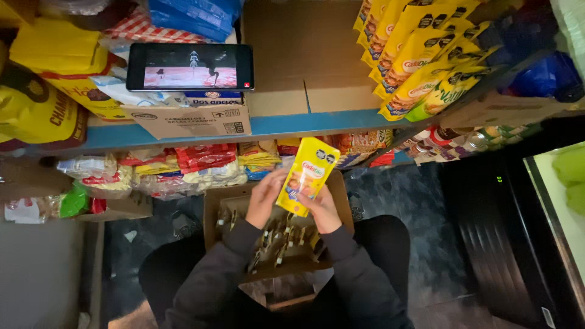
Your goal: The person organizes yellow packets into a box and places packets onto a store shelf by hand.
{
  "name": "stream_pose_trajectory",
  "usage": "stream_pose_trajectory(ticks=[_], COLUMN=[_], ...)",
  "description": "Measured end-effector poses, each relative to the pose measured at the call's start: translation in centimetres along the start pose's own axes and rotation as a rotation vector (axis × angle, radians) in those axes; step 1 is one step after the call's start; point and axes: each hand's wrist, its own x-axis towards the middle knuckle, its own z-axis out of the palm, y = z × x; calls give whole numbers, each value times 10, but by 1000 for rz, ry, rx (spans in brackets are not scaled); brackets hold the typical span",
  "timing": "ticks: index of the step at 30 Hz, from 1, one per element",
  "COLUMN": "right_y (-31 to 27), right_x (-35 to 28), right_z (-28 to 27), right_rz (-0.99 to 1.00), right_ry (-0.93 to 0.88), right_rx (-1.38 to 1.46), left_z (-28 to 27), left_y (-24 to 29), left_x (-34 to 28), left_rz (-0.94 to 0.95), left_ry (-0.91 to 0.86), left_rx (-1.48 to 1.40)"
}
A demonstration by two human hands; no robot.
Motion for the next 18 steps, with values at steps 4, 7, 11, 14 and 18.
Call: stream_pose_trajectory(ticks=[4,7,11,14,18], right_y=[-7,6,1,-2,-7], right_x=[2,12,11,9,7], right_z=[-1,-11,-9,-8,-5], right_rz=[-30,-59,-115,-171,-163], right_ry=[23,2,7,71,118], right_rx=[118,185,214,85,90], left_z=[14,18,28,25,28], left_y=[15,4,15,0,0], left_x=[-7,-3,-3,-2,-2], left_rz=[-47,-43,-74,-126,-141], left_ry=[-73,-62,-42,-63,-66], left_rx=[-30,-28,21,72,83])
